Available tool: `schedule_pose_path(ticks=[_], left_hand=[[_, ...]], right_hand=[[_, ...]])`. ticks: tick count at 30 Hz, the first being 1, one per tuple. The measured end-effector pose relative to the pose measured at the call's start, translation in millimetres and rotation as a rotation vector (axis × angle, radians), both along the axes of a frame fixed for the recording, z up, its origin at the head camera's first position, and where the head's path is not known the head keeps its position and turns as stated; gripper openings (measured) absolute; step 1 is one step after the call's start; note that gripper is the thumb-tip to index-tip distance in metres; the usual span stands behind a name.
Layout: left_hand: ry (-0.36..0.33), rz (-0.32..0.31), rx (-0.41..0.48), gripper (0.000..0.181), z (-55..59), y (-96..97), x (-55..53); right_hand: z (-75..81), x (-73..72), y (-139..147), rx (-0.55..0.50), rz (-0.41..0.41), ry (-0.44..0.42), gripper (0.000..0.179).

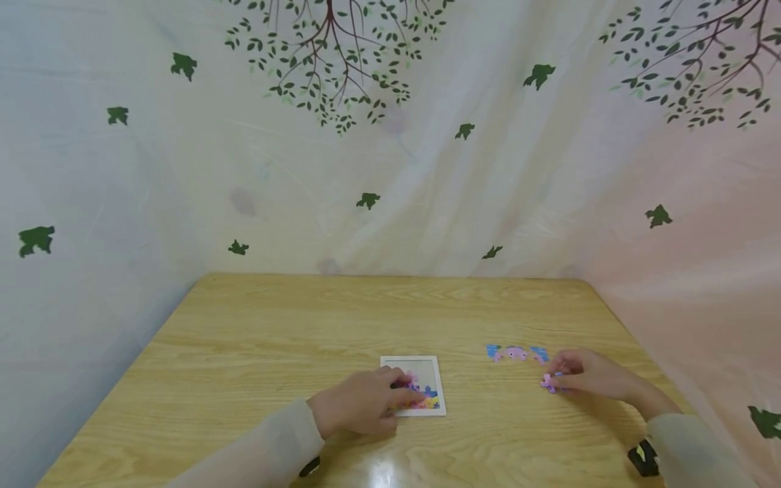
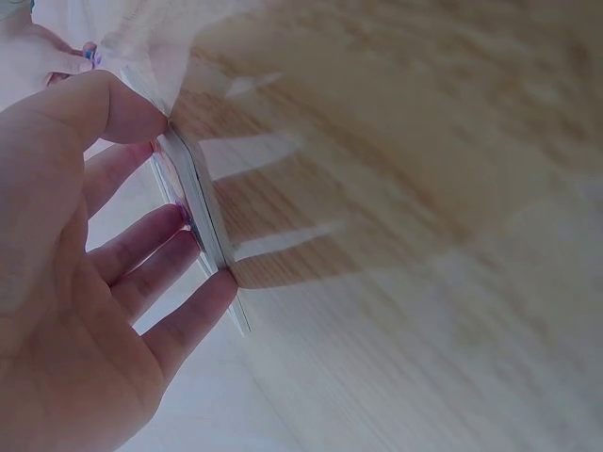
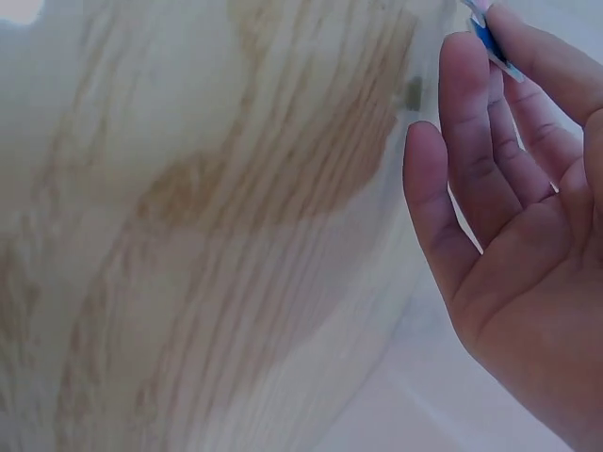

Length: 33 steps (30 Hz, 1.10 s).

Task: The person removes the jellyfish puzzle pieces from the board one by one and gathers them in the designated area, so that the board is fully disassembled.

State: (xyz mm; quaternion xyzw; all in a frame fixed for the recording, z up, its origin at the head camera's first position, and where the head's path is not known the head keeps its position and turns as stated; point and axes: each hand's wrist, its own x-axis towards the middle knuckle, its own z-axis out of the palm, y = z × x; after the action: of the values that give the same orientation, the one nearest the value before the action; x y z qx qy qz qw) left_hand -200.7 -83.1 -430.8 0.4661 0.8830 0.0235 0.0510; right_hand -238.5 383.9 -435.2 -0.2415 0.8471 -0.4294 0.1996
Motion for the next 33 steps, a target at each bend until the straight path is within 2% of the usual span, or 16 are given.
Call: schedule_pose_path(ticks=[7, 15, 25, 33], left_hand=[[0.023, -0.010, -0.007, 0.061, -2.2, 0.2, -1.3], [0.030, 0.000, -0.029, 0.062, 1.9, 0.3, 0.5], [0.021, -0.005, -0.012, 0.061, 4.1, 0.4, 1.8], [0.018, -0.005, -0.013, 0.061, 4.8, 0.2, 3.1]], right_hand=[[-6.2, -2.6, 3.8, 0.063, -0.028, 0.050, 0.015], [-6.7, -6.3, -4.6, 0.112, -0.077, 0.080, 0.016], [-4.3, -4.5, -12.7, 0.128, -0.141, 0.080, 0.016], [-3.9, -2.8, -10.8, 0.132, -0.169, 0.043, 0.019]])
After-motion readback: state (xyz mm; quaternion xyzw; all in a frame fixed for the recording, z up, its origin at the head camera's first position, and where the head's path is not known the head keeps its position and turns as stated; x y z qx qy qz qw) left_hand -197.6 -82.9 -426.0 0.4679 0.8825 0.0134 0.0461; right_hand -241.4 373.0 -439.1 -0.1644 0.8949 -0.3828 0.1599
